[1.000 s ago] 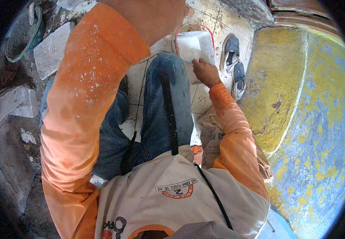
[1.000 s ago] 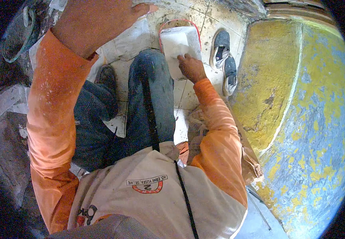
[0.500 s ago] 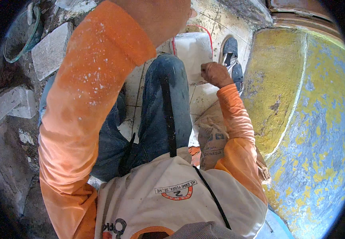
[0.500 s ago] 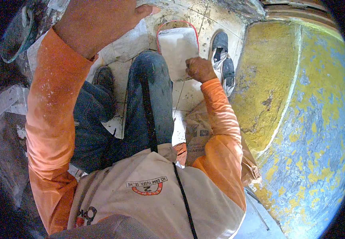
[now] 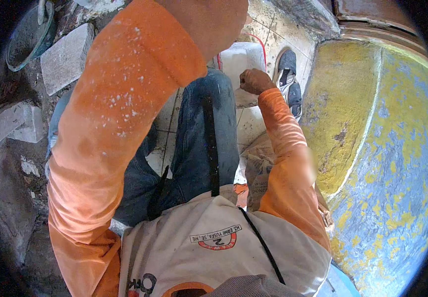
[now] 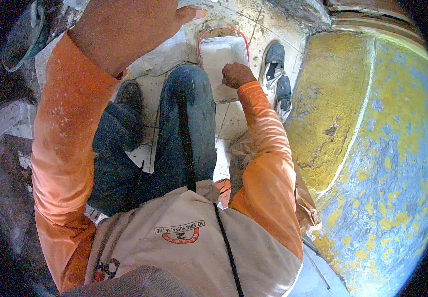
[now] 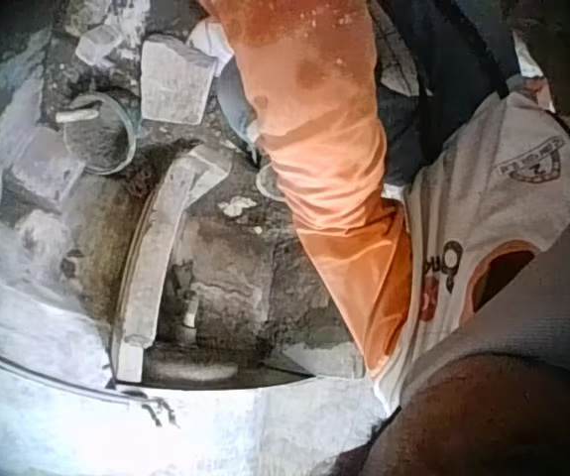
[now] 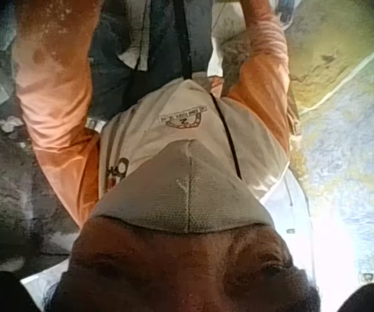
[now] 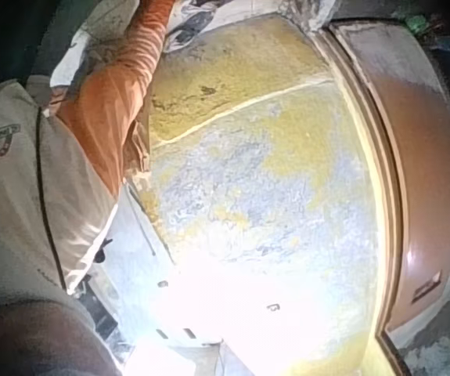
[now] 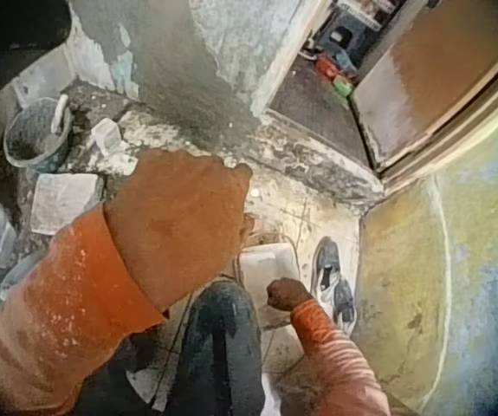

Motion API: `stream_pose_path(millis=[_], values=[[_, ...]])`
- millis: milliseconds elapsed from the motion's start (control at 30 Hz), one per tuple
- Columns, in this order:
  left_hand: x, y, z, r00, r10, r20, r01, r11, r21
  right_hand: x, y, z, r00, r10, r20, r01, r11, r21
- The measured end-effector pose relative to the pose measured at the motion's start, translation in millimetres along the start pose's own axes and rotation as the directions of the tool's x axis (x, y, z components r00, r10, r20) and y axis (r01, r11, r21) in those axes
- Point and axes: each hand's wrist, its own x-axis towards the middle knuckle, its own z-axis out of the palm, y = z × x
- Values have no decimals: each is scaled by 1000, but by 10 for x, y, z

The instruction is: Applying plaster or putty to a wall using a trowel and a small bucket to repair or smooth the surface.

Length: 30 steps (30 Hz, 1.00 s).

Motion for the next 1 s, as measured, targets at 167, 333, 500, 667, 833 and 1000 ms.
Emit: stream_pose_path(millis=[167,333,500,667,833,1000], values=[[-16,-10,-24,999,-24,34,23,1000,19,-229,-15,-217,991,37,-126,-7,974,227],[-22,-54,-118,999,26,36,-26,1000,10,-371,-205,-128,998,-63,-7,63,998,18],[-45,-22,-194,998,33,59,-34,999,18,-131,-310,-47,1000,-30,8,29,998,57],[-4,22,-81,996,-40,86,34,997,67,93,-103,-312,999,-24,-39,29,993,111],[3,-32,-34,999,2,41,-4,999,47,113,16,-485,955,-22,-296,56,993,107],[-8,1,-68,1000,-22,19,21,998,65,-89,-135,-203,905,17,-426,7,998,55]])
